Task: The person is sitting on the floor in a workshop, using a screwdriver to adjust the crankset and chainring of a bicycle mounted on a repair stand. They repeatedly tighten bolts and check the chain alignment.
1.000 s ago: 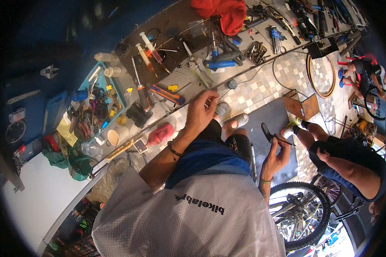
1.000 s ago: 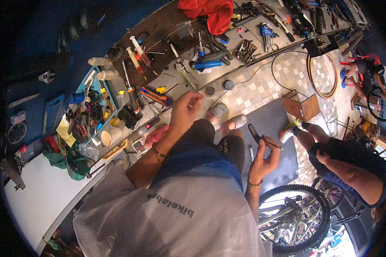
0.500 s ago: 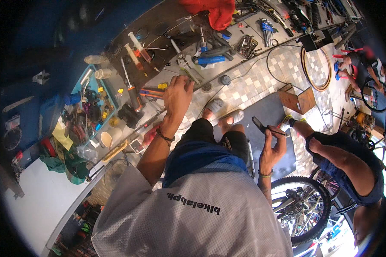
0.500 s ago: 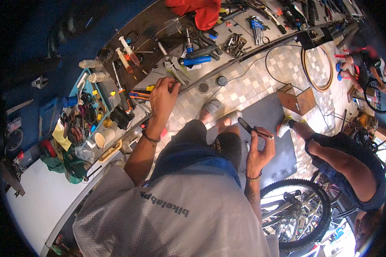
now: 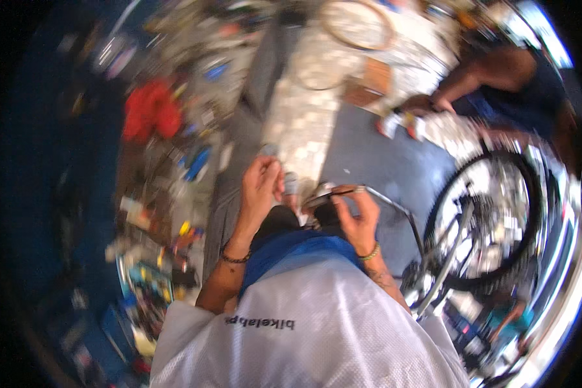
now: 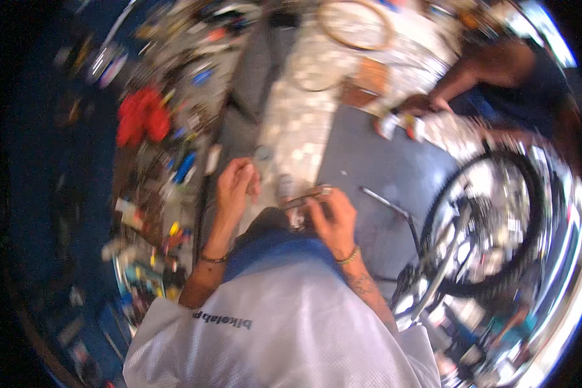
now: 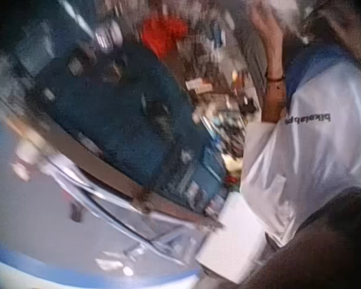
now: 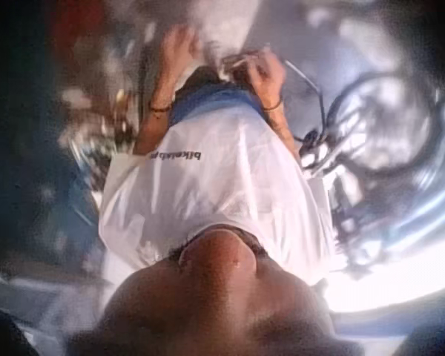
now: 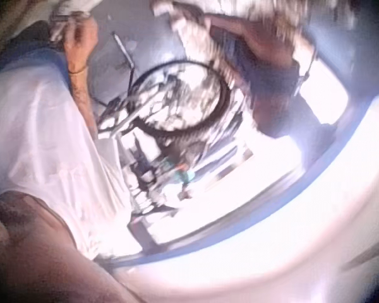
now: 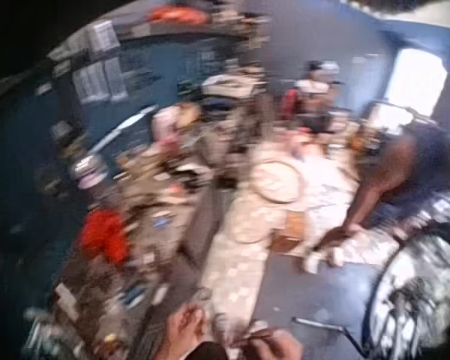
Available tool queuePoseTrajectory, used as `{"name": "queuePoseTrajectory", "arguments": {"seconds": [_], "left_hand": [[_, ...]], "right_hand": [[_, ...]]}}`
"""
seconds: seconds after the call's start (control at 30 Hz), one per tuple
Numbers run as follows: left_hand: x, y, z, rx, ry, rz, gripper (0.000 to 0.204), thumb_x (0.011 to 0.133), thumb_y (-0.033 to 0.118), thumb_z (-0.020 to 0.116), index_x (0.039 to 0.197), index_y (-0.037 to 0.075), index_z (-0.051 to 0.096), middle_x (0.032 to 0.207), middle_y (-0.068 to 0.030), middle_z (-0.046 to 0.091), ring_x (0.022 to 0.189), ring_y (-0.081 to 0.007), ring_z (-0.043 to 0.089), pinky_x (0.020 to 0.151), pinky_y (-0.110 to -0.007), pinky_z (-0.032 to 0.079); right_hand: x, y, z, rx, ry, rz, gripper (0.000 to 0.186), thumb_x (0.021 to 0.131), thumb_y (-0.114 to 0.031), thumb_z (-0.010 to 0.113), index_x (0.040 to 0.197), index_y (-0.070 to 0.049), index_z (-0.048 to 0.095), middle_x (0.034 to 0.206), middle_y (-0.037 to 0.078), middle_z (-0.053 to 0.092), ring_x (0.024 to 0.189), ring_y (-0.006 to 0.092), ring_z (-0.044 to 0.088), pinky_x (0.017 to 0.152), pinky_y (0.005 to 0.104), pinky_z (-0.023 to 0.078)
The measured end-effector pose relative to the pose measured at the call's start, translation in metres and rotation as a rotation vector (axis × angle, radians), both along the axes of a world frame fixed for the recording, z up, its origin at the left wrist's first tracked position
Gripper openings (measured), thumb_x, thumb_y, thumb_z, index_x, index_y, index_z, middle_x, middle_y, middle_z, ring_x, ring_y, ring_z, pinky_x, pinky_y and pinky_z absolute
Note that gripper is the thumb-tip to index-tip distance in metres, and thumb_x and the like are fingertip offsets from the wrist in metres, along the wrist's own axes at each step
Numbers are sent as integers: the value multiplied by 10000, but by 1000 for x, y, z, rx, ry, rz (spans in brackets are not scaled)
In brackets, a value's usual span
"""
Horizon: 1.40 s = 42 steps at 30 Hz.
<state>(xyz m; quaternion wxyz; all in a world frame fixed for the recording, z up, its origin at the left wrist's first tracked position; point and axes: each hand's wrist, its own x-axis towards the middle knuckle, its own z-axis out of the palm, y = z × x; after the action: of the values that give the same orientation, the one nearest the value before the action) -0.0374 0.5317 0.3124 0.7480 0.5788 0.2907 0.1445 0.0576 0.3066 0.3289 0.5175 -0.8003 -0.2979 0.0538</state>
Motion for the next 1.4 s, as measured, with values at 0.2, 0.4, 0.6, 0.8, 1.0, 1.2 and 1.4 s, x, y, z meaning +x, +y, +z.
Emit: {"name": "queuePoseTrajectory", "arguments": {"seconds": [0.2, 0.4, 0.6, 0.8, 1.0, 1.2, 1.4], "left_hand": [[114, -94, 12, 16, -17, -601, 200, 1144, 230, 492, 1138, 42, 560, 894, -37, 589, 696, -96, 600, 538, -243, 494], [180, -229, 13, 48, -69, -1163, 245, 1147, 293, 468, 1120, 57, 528, 913, -37, 582, 730, -110, 608, 581, -254, 511], [202, -298, -15, 86, -3, -1493, 285, 1148, 291, 432, 1046, 44, 531, 838, -49, 595, 682, -119, 611, 571, -255, 498], [231, -316, -43, 217, 145, -1827, 427, 1156, 319, 423, 894, 31, 599, 728, -35, 619, 612, -118, 592, 532, -270, 490], [274, -359, -82, 404, 95, -2163, 296, 1103, 216, 578, 958, 6, 729, 757, -40, 676, 616, -96, 612, 521, -263, 488], [272, -422, -116, 162, 295, -2201, 210, 1045, 116, 667, 1167, -36, 745, 920, -61, 737, 778, -128, 687, 612, -276, 573], [248, -496, -207, 47, 393, -2082, 246, 1032, 110, 685, 1207, -60, 714, 1026, -122, 758, 880, -176, 730, 702, -317, 636]], "right_hand": [[5, -98, 3, 26, -118, -364, 169, 890, -112, 793, 1027, -54, 713, 979, 119, 721, 921, 332, 691, 825, 422, 528], [-35, -202, 16, -53, -143, -845, 169, 870, -52, 802, 1005, -34, 702, 983, 117, 728, 910, 311, 705, 834, 406, 534], [-73, -239, 0, -136, -51, -1199, 143, 884, -96, 797, 995, -44, 724, 985, 93, 746, 908, 298, 709, 831, 385, 540], [-76, -225, -26, -70, 1, -1525, 153, 874, -47, 810, 986, -34, 706, 970, 110, 741, 913, 308, 716, 813, 402, 540], [-66, -199, -29, 39, 100, -1810, 135, 902, -33, 788, 989, -12, 686, 949, 127, 717, 885, 326, 701, 804, 405, 547], [-71, -188, -44, 122, 118, -1988, 117, 908, 1, 769, 1000, 0, 698, 957, 134, 719, 865, 304, 703, 788, 368, 562], [-94, -191, -86, -15, 142, -2059, 125, 899, 7, 770, 1006, 3, 706, 970, 135, 732, 885, 310, 718, 791, 376, 566]]}}
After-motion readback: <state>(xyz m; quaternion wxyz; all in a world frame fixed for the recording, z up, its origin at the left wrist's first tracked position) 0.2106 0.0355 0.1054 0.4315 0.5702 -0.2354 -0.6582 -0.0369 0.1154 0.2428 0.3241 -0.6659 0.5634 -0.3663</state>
